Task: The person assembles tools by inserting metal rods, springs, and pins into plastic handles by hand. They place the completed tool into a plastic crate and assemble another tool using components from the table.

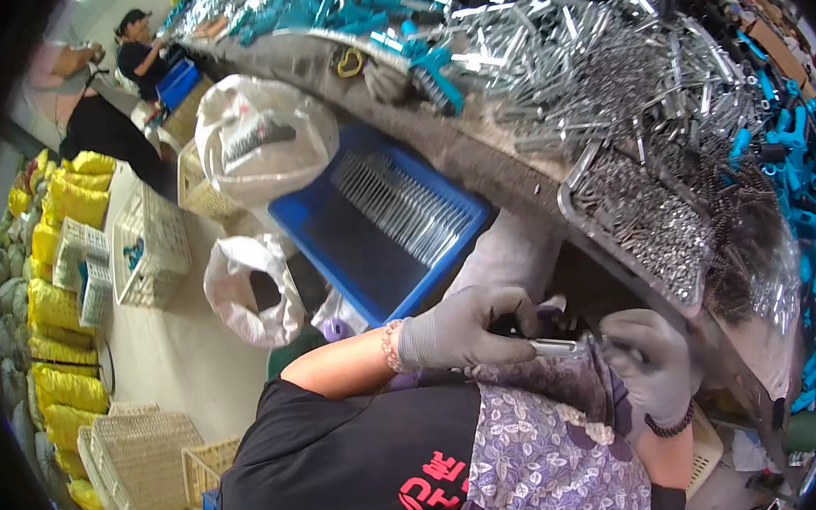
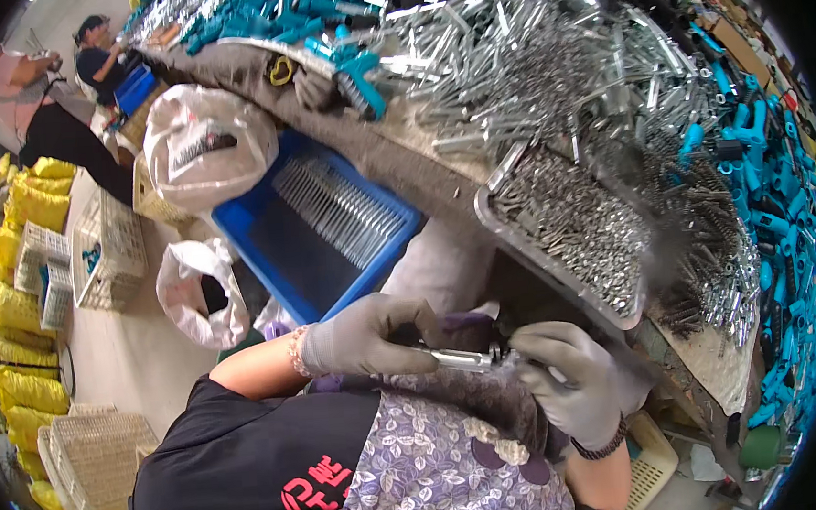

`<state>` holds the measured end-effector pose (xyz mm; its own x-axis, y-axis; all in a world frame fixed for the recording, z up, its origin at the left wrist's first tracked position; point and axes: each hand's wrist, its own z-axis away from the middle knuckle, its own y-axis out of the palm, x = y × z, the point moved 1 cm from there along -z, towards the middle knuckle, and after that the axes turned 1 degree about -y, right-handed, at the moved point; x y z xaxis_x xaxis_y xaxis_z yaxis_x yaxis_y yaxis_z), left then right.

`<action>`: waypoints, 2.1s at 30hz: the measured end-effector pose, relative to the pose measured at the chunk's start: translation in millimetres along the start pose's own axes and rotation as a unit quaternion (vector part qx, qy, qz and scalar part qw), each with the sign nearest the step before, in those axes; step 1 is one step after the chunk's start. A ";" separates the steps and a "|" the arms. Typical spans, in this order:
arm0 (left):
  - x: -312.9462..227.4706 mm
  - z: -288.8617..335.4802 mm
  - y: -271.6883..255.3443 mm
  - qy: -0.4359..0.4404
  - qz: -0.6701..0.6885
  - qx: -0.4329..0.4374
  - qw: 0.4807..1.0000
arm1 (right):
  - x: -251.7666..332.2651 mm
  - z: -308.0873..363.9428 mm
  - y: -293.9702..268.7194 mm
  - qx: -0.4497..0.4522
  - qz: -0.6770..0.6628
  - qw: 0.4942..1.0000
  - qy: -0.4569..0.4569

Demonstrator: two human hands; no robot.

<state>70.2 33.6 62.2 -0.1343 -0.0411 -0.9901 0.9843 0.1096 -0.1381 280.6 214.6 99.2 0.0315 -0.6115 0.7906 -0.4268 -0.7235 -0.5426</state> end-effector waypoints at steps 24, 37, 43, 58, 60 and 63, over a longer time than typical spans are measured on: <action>188.1 7.5 -148.7 -0.163 -0.259 -0.339 0.890 | -89.5 -39.2 99.9 0.082 -0.150 0.968 0.183; 194.7 -23.5 -133.7 -0.257 -0.383 -0.311 0.831 | -91.5 -20.3 82.3 -0.030 -0.248 0.920 0.303; 66.4 -4.7 -70.6 -0.104 -0.328 -0.231 0.910 | -70.6 -65.9 105.1 0.035 -0.015 0.998 0.055; 33.6 -24.7 -0.6 -0.219 0.082 0.014 0.972 | -77.8 78.7 -2.1 -0.261 -0.114 0.921 0.268; 24.1 -34.5 14.6 -0.246 0.147 0.020 0.958 | -73.0 89.3 -6.2 -0.282 -0.109 0.915 0.267; 21.0 -46.7 28.3 -0.251 0.187 0.070 0.947 | -59.9 87.9 1.0 -0.204 -0.084 0.937 0.270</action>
<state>89.9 82.2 36.2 0.2629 -0.4957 -0.8278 0.9628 0.0789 0.2586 357.7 222.4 26.3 -0.2861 -0.1696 0.9431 -0.7704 -0.5445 -0.3317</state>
